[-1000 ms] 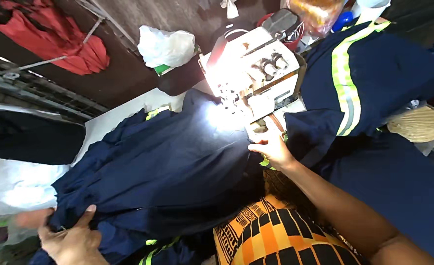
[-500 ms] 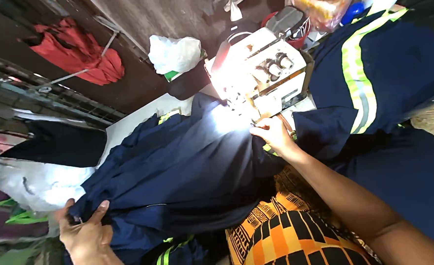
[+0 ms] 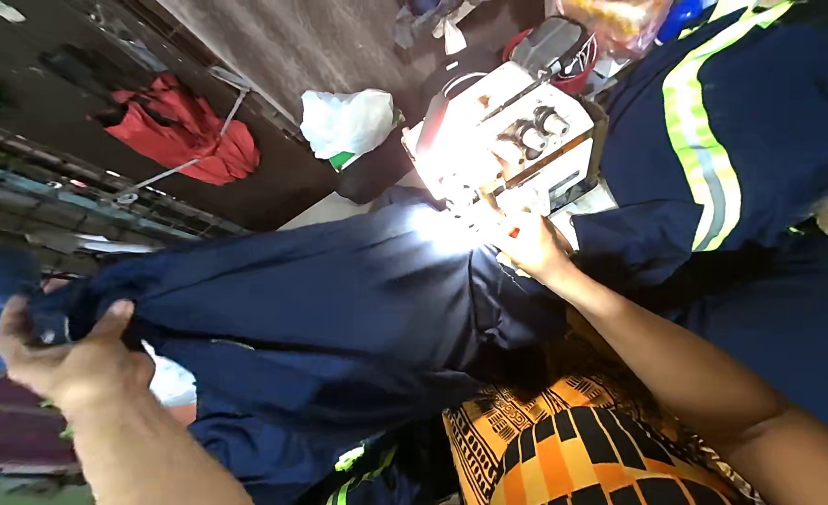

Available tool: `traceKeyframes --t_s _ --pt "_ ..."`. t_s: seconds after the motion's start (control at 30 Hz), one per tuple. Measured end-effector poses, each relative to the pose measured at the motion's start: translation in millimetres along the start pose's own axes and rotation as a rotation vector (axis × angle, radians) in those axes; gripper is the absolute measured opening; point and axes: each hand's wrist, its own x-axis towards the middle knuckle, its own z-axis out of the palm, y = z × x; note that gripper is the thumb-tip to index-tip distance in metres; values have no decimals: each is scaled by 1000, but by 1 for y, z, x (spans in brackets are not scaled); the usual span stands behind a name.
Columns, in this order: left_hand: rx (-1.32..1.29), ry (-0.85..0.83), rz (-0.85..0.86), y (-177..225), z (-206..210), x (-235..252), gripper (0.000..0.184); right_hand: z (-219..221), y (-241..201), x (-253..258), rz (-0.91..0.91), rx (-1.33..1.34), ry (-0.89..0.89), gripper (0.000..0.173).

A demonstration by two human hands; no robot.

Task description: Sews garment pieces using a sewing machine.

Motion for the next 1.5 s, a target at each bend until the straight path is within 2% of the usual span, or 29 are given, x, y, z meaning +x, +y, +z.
traceKeyframes --t_s 0.07,0.1,0.13,0.17,0.2,0.23,0.3,0.33,0.37,0.4,0.47,0.5,0.57,0.63,0.7,0.77,0.9,1.0,1.03,1.17,1.23,1.3,1.4,1.5 --pt "354 56 -130 42 49 -2 83 0 0 -3 13 5 9 22" --pt "517 -7 -102 40 60 -1 83 1 4 -7 -11 15 35 20" --pt "585 -145 105 17 54 0 82 1 7 -12 -48 40 62 17" --pt "554 -283 399 -18 45 3 79 0 14 -20 -80 74 75 16" --pt "413 -368 347 -20 54 -21 73 -3 24 -29 -108 99 66 22" --pt "261 -483 192 -5 68 -63 63 -8 36 -42 -123 116 36 32" --pt "-147 -860 -196 18 91 -173 40 -23 60 -73 -93 52 -38 51" --pt "-307 -1091 -446 15 102 -227 45 -32 71 -89 -59 -23 -71 53" --pt "-414 -1251 -690 1 115 -275 52 -39 82 -102 -20 -101 -106 50" --pt "-446 -1245 -920 -15 130 -316 52 -45 92 -112 15 -167 -141 44" --pt "-517 -845 -1303 -34 155 -363 55 -54 105 -127 73 -235 -199 39" --pt "-581 -675 -1376 -36 160 -364 55 -59 106 -131 98 -232 -217 39" --pt "-602 -541 -1300 -23 151 -346 52 -77 101 -132 110 -173 -207 37" --pt "-532 -516 -1052 -11 117 -318 50 -102 96 -132 20 -104 -134 33" --pt "-442 -342 -790 -4 85 -289 43 -125 93 -130 -95 -63 -51 36" --pt "-376 -241 -652 -2 72 -273 40 -131 97 -130 -112 -56 -54 42" --pt "-371 -283 -706 -26 88 -287 25 -100 137 -125 92 -281 -252 44" --pt "-367 -222 -695 -20 96 -290 23 -89 109 -99 227 -550 -456 40" --pt "-371 -210 -710 -16 95 -289 24 -89 94 -93 192 -595 -418 38" --pt "-495 -166 -806 1 96 -279 28 -67 40 -67 -287 -479 52 38" --pt "-592 -114 -844 4 101 -277 28 -42 19 -53 -385 -342 101 48" --pt "-653 -66 -855 3 105 -277 27 -12 21 -35 -493 -371 150 52" --pt "-621 -41 -821 0 109 -276 24 6 24 -21 -494 -360 217 24" --pt "-558 -43 -823 -6 111 -278 22 -10 9 -21 -357 -141 121 14"
